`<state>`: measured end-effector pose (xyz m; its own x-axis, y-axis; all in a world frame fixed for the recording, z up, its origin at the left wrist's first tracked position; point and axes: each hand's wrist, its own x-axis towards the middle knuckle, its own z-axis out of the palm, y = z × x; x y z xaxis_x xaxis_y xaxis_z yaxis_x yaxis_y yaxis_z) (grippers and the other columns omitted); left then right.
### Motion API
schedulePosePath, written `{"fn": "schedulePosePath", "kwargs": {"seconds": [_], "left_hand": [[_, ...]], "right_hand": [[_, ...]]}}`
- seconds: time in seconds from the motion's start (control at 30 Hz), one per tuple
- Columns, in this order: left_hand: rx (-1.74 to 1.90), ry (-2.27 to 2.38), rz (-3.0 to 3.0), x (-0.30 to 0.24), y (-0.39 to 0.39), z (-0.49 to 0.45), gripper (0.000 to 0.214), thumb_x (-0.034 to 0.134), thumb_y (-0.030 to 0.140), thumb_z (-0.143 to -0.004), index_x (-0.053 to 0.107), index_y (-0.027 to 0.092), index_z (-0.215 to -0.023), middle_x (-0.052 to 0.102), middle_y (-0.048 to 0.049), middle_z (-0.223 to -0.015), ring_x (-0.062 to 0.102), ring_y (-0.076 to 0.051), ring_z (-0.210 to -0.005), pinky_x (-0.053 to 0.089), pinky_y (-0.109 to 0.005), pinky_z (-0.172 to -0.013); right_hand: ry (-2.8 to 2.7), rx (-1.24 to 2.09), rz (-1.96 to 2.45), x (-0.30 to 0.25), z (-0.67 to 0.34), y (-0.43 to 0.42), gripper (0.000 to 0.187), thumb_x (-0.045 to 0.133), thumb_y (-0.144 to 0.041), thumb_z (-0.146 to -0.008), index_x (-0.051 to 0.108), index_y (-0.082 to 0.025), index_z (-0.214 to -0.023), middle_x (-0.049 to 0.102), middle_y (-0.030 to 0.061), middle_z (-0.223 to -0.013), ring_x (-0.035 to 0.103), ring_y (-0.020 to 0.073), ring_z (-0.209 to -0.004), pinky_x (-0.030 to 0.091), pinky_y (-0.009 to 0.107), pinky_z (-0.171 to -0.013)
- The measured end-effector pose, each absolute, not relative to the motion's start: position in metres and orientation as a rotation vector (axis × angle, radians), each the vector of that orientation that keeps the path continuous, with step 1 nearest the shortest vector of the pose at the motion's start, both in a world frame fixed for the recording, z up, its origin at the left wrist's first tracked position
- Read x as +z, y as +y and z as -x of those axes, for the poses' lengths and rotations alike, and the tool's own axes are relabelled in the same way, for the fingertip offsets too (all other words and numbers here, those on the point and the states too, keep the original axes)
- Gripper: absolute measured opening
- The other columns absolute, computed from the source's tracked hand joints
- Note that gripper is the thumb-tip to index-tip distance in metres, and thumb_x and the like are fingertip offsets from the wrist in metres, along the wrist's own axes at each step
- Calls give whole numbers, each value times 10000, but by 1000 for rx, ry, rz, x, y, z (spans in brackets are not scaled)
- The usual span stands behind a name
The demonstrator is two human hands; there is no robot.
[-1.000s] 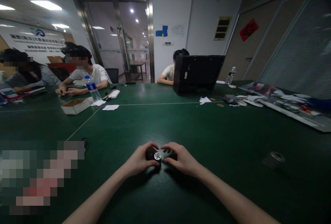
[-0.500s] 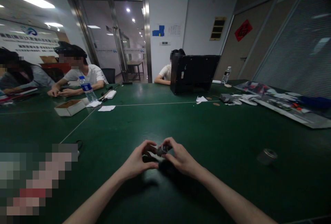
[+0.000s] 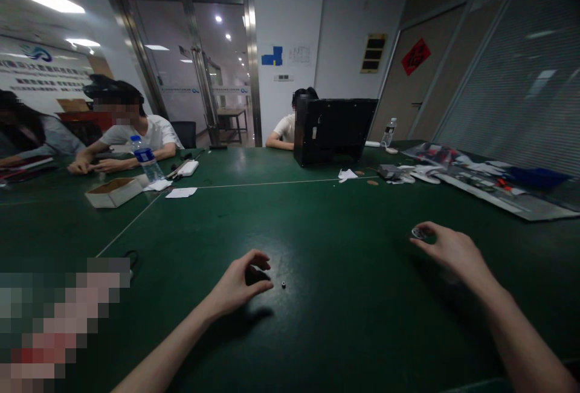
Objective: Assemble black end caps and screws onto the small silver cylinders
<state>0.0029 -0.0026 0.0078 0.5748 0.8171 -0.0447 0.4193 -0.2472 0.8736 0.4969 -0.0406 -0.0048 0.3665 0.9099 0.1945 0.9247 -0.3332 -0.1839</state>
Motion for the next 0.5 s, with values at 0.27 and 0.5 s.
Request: {"fn": "schedulePosePath", "kwargs": {"seconds": [0.27, 0.5], "left_hand": [[502, 1013, -1932, 7, -4, -4, 329, 656, 337, -787, 537, 177, -1048, 642, -49, -1019, 600, -192, -935, 468, -314, -830], [487, 1016, -1932, 12, -6, -5, 330, 653, 347, -788, 542, 171, -1045, 640, -49, -1014, 596, -188, -932, 464, -310, -831]], "right_hand": [[-1717, 237, 2518, -23, -531, -25, 412, 542, -483, -736, 630, -193, -1015, 677, 114, -989, 638, 297, -877, 460, 400, -728], [-1725, 204, 2577, -27, -540, -21, 443, 541, -540, -720, 649, -186, -963, 681, 114, -911, 616, 322, -926, 337, 528, -898]]}}
